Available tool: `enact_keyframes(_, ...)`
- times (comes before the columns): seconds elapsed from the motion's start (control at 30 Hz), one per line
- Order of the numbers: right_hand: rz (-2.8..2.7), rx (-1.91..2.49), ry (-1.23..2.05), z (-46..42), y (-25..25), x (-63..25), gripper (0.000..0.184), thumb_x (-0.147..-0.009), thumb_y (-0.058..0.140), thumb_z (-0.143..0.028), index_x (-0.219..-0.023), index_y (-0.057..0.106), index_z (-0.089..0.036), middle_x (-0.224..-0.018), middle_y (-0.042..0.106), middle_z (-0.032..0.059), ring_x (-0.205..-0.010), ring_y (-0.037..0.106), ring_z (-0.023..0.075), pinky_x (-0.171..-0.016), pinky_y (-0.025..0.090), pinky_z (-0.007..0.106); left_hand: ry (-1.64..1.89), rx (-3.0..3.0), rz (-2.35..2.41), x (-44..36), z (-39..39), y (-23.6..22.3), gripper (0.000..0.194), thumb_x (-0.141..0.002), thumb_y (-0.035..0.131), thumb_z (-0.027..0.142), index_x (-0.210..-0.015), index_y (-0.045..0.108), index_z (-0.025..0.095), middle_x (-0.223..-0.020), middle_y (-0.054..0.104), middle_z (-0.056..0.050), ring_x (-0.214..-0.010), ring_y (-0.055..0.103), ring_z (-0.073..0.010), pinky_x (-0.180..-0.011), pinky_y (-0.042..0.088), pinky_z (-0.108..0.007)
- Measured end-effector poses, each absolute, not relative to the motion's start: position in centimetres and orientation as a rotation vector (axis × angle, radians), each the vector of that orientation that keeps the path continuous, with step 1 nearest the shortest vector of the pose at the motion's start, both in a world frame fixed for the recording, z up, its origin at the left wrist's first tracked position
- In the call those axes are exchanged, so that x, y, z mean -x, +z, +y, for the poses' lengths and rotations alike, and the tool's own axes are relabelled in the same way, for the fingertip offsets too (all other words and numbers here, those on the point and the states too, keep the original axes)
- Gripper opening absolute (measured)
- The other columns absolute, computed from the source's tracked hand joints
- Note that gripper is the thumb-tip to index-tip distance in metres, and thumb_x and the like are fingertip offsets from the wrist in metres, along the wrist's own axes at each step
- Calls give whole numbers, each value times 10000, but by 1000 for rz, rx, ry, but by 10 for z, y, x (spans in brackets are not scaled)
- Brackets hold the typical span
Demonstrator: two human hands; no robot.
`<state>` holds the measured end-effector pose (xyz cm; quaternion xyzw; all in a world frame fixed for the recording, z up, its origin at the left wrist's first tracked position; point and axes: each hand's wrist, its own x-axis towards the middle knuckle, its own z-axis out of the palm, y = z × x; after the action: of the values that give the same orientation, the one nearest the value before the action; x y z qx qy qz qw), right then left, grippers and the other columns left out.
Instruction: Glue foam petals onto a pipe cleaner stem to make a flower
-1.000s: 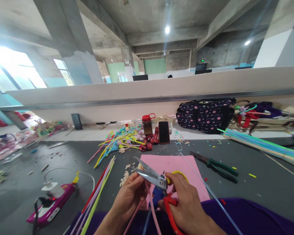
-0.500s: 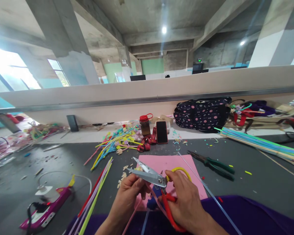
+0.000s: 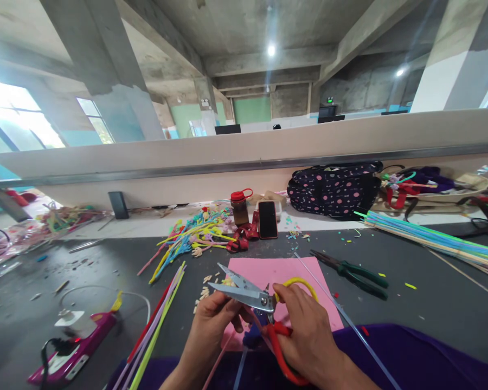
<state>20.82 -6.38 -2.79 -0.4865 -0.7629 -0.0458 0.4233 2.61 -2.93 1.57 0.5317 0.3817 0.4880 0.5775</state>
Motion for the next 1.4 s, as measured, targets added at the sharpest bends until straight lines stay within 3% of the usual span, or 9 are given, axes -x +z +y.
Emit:
enact_keyframes(0.8, -1948, 1211, -153, -62, -35, -217, 497, -742, 597, -250, -1200, 437, -145, -783, 597, 65, -666, 583, 184, -566, 485, 292, 1013, -1229, 886, -23, -20, 9, 237, -710, 632, 341, -671, 637, 107, -549, 621, -39, -476, 567, -129, -397, 404, -190)
enact_keyframes(1.03, -1670, 1290, 487, -72, -27, -205, 454, -696, 611, -239, -1123, 456, -231, -827, 602, 5, -593, 554, 124, -524, 481, 226, 934, -1107, 875, -26, -25, 11, 295, -675, 658, 392, -691, 653, 97, -543, 627, -49, -426, 534, -111, -388, 369, -184)
enact_keyframes(1.13, -1452, 1256, 720, -75, -29, -198, 423, -695, 617, -278, -1087, 467, -227, -810, 602, 6, -573, 551, 119, -524, 480, 229, 900, -982, 831, -30, -30, 8, 295, -630, 695, 389, -677, 653, 101, -521, 586, -12, -375, 450, -65, -361, 303, -169)
enact_keyframes(1.23, -1404, 1210, 861, -76, -30, -193, 428, -684, 649, -347, -1058, 492, -212, -822, 624, 34, -636, 590, 147, -584, 504, 251, 845, -944, 804, -36, -36, 1, 306, -614, 708, 397, -651, 650, 99, -408, 469, 40, -339, 368, -38, -365, 253, -168)
enact_keyframes(1.4, -1366, 1233, 893, -78, -21, -183, 350, -700, 629, -448, -945, 540, -215, -773, 640, 37, -696, 628, 182, -638, 534, 264, 843, -889, 734, -42, -40, -7, 289, -582, 731, 364, -621, 627, 97, -439, 520, 12, -368, 434, -55, -352, 273, -161)
